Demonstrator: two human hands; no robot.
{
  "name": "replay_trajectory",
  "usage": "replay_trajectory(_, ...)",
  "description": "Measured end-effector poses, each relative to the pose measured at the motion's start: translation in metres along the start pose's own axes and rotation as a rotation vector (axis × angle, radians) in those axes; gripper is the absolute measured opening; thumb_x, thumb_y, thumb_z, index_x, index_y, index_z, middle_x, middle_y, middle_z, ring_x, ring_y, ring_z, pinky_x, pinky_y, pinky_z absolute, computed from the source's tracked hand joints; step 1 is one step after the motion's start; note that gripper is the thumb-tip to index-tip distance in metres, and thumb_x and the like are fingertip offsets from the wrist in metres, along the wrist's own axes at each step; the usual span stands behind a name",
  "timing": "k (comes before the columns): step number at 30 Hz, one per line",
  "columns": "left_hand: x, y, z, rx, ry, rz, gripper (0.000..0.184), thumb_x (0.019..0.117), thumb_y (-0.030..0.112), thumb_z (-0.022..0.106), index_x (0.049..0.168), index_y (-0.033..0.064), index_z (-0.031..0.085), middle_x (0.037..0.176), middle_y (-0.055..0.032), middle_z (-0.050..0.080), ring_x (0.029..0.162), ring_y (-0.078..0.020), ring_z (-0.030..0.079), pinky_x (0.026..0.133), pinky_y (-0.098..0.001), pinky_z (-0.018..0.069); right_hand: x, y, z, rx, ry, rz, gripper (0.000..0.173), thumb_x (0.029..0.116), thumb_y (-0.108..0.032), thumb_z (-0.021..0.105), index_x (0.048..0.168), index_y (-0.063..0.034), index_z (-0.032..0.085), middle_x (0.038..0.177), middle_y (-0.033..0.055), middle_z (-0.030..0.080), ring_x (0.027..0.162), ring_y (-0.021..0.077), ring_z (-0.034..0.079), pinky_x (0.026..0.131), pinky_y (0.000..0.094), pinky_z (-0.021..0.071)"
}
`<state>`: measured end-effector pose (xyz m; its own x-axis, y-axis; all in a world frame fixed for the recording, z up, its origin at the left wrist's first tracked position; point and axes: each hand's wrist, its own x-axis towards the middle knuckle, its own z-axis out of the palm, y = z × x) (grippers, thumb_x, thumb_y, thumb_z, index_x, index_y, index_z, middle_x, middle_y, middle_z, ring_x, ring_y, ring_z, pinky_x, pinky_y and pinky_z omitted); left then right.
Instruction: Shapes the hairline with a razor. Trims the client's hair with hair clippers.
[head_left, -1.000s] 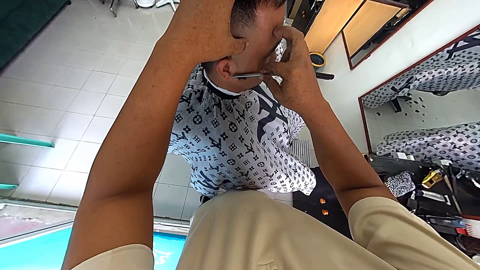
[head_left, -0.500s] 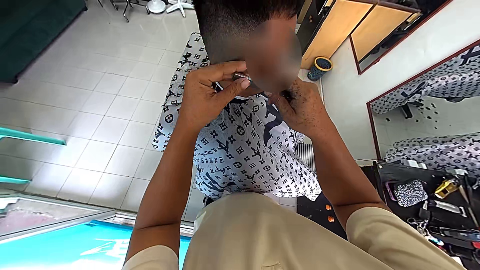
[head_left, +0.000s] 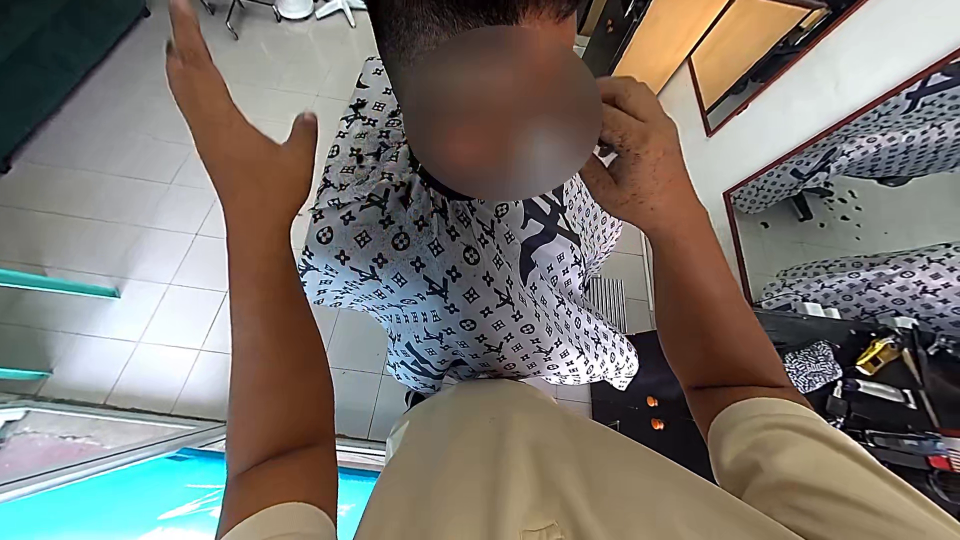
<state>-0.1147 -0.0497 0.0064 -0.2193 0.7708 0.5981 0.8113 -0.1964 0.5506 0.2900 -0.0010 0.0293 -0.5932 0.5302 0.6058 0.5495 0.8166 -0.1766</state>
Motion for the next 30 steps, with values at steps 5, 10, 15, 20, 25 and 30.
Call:
replay_trajectory(5, 0.025, 0.074, 0.014, -0.068, -0.012, 0.069, 0.077, 0.0894, 0.048, 0.068, 0.142, -0.0049, 0.051, 0.145, -0.0283, 0.050, 0.140, -0.0344, 0.046, 0.116, -0.0490, 0.0364, 0.008, 0.001, 0.019, 0.021, 0.008, -0.024, 0.021, 0.0993, -0.019, 0.063, 0.105, -0.0031, 0.076, 0.136, 0.0243, 0.056, 0.110, 0.0307, 0.059, 0.098, 0.0408, 0.0472)
replay_trajectory(10, 0.034, 0.118, 0.036, -0.163, -0.162, 0.424, 0.043, 0.0964, 0.038, 0.060, 0.124, 0.0063, 0.069, 0.122, -0.0142, 0.069, 0.124, -0.0274, 0.060, 0.107, -0.0516, 0.0429, 0.012, -0.001, 0.025, 0.008, 0.048, 0.006, 0.021, 0.0996, -0.018, 0.062, 0.106, -0.0038, 0.075, 0.134, 0.0235, 0.057, 0.109, 0.0301, 0.059, 0.097, 0.0407, 0.0470)
replay_trajectory(15, 0.039, 0.126, 0.057, -0.051, -0.294, 0.625, 0.040, 0.1029, 0.044, 0.045, 0.111, 0.0186, 0.074, 0.125, -0.0219, 0.062, 0.127, -0.0420, 0.052, 0.108, -0.0691, 0.0260, 0.015, 0.000, 0.026, -0.014, 0.080, 0.011, 0.020, 0.1002, -0.016, 0.061, 0.107, -0.0033, 0.074, 0.130, 0.0207, 0.060, 0.111, 0.0302, 0.059, 0.096, 0.0402, 0.0464)
replay_trajectory(20, 0.037, 0.122, 0.068, 0.005, -0.319, 0.612, 0.055, 0.1065, 0.051, 0.034, 0.108, 0.0172, 0.077, 0.145, -0.0282, 0.051, 0.145, -0.0461, 0.037, 0.114, -0.0768, 0.0104, 0.017, 0.002, 0.026, -0.026, 0.093, 0.006, 0.021, 0.1012, -0.017, 0.060, 0.107, -0.0026, 0.074, 0.129, 0.0194, 0.062, 0.112, 0.0302, 0.058, 0.095, 0.0383, 0.0463)
replay_trajectory(25, 0.036, 0.121, 0.069, 0.022, -0.308, 0.594, 0.059, 0.1067, 0.055, 0.032, 0.107, 0.0171, 0.077, 0.146, -0.0261, 0.051, 0.145, -0.0437, 0.038, 0.115, -0.0761, 0.0097, 0.019, 0.004, 0.026, -0.040, 0.090, -0.011, 0.021, 0.1010, -0.017, 0.059, 0.106, -0.0038, 0.075, 0.128, 0.0197, 0.062, 0.110, 0.0300, 0.058, 0.095, 0.0390, 0.0454)
replay_trajectory(30, 0.036, 0.122, 0.067, 0.043, -0.327, 0.580, 0.061, 0.1067, 0.056, 0.028, 0.107, 0.0169, 0.075, 0.143, -0.0243, 0.053, 0.142, -0.0432, 0.041, 0.114, -0.0760, 0.0120, 0.018, 0.004, 0.027, -0.055, 0.039, -0.029, 0.022, 0.1006, -0.018, 0.059, 0.104, -0.0045, 0.077, 0.131, 0.0235, 0.058, 0.108, 0.0321, 0.058, 0.095, 0.0414, 0.0459)
